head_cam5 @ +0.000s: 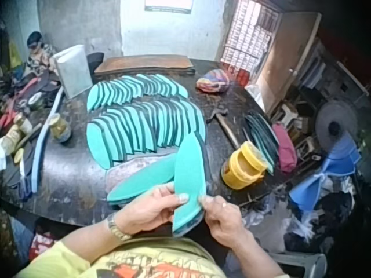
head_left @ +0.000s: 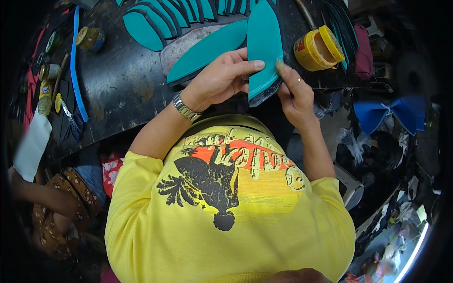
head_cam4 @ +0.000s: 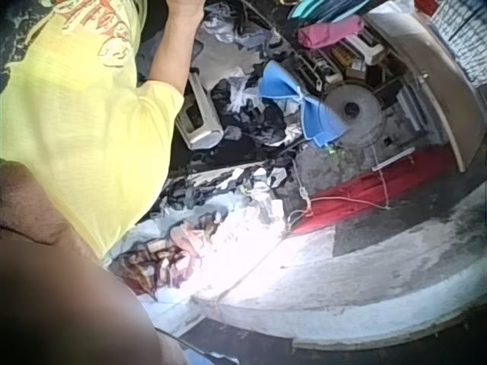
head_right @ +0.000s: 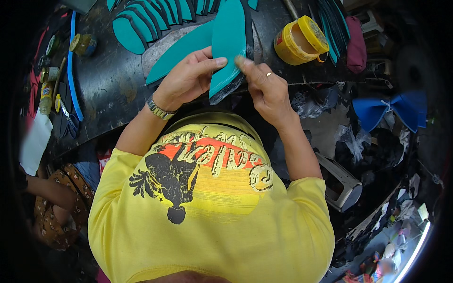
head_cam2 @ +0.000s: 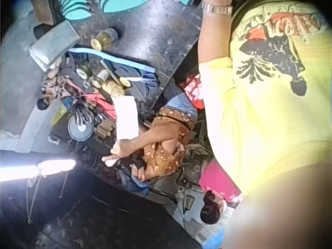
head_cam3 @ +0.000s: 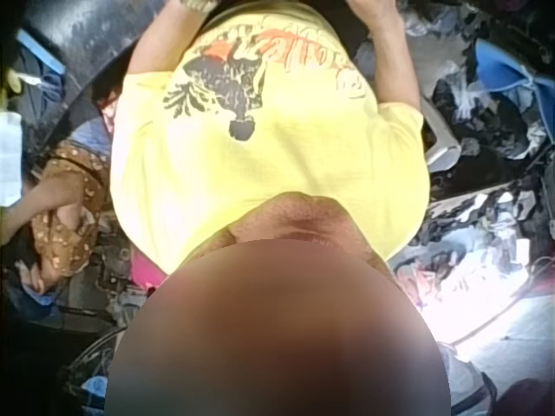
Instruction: The person repeatedly picks up teal and black foam pieces, applies adhesive from a yellow container to the edges, and presses them together. They place the bonded pairs on the table and continue the cycle with additional pieces.
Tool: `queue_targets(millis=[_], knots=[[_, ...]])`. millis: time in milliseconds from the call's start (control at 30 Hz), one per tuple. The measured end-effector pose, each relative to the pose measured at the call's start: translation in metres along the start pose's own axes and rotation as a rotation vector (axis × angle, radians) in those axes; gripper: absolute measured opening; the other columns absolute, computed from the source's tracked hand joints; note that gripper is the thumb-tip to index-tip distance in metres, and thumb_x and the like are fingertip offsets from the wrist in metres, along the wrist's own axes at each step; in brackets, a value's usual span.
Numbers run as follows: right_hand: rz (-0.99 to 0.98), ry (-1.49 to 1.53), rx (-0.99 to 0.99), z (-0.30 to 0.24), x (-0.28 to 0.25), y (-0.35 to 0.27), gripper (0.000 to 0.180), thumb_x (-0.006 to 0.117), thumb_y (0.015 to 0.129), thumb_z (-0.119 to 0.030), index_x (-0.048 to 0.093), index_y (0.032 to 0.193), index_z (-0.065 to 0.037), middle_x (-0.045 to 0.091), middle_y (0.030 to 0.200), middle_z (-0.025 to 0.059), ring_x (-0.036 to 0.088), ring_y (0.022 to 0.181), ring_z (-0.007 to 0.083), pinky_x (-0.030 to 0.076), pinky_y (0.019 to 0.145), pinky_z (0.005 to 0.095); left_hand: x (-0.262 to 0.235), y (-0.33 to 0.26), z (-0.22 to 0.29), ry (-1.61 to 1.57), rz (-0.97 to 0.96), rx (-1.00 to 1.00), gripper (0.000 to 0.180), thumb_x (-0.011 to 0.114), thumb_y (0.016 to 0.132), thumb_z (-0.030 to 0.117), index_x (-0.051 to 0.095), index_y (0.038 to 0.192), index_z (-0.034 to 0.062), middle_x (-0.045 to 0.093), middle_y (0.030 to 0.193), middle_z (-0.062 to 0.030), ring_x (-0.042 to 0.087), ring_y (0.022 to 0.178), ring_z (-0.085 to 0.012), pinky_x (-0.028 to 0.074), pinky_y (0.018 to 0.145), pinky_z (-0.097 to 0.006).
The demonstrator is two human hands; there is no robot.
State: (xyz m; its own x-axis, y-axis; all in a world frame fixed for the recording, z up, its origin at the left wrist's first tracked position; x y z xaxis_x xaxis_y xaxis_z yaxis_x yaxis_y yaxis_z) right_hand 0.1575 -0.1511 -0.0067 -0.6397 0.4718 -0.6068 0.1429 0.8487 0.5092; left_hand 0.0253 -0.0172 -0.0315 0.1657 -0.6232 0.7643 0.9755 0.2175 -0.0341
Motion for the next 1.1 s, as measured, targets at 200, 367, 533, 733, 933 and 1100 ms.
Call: queue_targets(millis=[200,367,533,733,933,1100], knots=[[0.024,-0.252,-0.012,0.012,0.010,0.010,0.076,0.063,0.078,0.008,0.041,0.148,-0.011,0.064,0.124,0.0171,0.068,0.097,0.0364,0.055,0.078,0.0416,0.004,-0.008,0.014,0.037,0.024,0.014,0.031,0.058,0.100,0.016,0.056,0.129,0.0047,0.069,0.108,-0.0022,0.067,0.087,-0.0066,0.057,0.076,-0.023],[0.066,-0.144,0.054,0.019,0.011,0.024,0.068,0.065,0.081,0.007,0.045,0.145,-0.006,0.063,0.124,0.0145,0.068,0.085,0.0273,0.052,0.067,0.0324,-0.023,-0.033,0.088,0.642,0.370,0.300,0.032,0.064,0.097,0.018,0.060,0.126,0.0046,0.068,0.104,-0.0004,0.065,0.085,-0.0053,0.055,0.071,-0.022],[0.164,0.182,0.165,0.036,0.035,0.021,0.070,0.060,0.088,0.008,0.033,0.152,-0.005,0.056,0.117,0.0074,0.046,0.068,0.0044,0.040,0.063,0.0181,-0.094,-0.065,0.197,0.952,0.774,0.641,0.033,0.070,0.093,0.017,0.065,0.122,0.0007,0.069,0.098,-0.0007,0.063,0.081,-0.0048,0.050,0.066,-0.020],[0.231,0.256,0.204,0.053,0.049,0.010,0.071,0.060,0.090,0.007,0.029,0.153,-0.005,0.055,0.120,0.0070,0.044,0.070,0.0030,0.035,0.061,0.0157,-0.227,-0.071,0.322,0.869,1.125,0.899,0.032,0.071,0.089,0.008,0.067,0.119,-0.0033,0.072,0.106,-0.0112,0.068,0.091,-0.0158,0.054,0.081,-0.029],[0.179,0.140,0.222,0.053,0.049,0.006,0.070,0.059,0.090,0.007,0.029,0.152,-0.004,0.056,0.118,0.0063,0.044,0.072,0.0034,0.036,0.063,0.0161,-0.325,-0.051,0.357,0.772,1.528,0.853,0.027,0.072,0.087,0.011,0.073,0.113,0.0049,0.073,0.108,-0.0135,0.070,0.097,-0.0242,0.052,0.089,-0.037],[0.175,0.108,0.256,0.049,0.049,0.006,0.069,0.057,0.091,0.007,0.029,0.153,-0.004,0.056,0.117,0.0069,0.043,0.074,0.0043,0.037,0.066,0.0174,-0.326,-0.040,0.342,0.889,1.728,0.649,0.025,0.073,0.086,0.014,0.075,0.110,0.0084,0.073,0.109,-0.0154,0.069,0.102,-0.0298,0.052,0.091,-0.040]])
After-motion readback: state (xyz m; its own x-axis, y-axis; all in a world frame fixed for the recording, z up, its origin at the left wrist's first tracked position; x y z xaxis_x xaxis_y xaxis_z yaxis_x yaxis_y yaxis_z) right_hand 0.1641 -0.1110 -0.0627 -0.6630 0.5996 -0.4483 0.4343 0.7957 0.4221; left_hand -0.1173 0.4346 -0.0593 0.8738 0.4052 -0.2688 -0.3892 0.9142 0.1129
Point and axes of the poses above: each hand's wrist, its own y-axis towards the middle knuckle, its own x-axis out of the palm, z = x × y, the point moved 3 cm from there along y, towards the middle knuckle
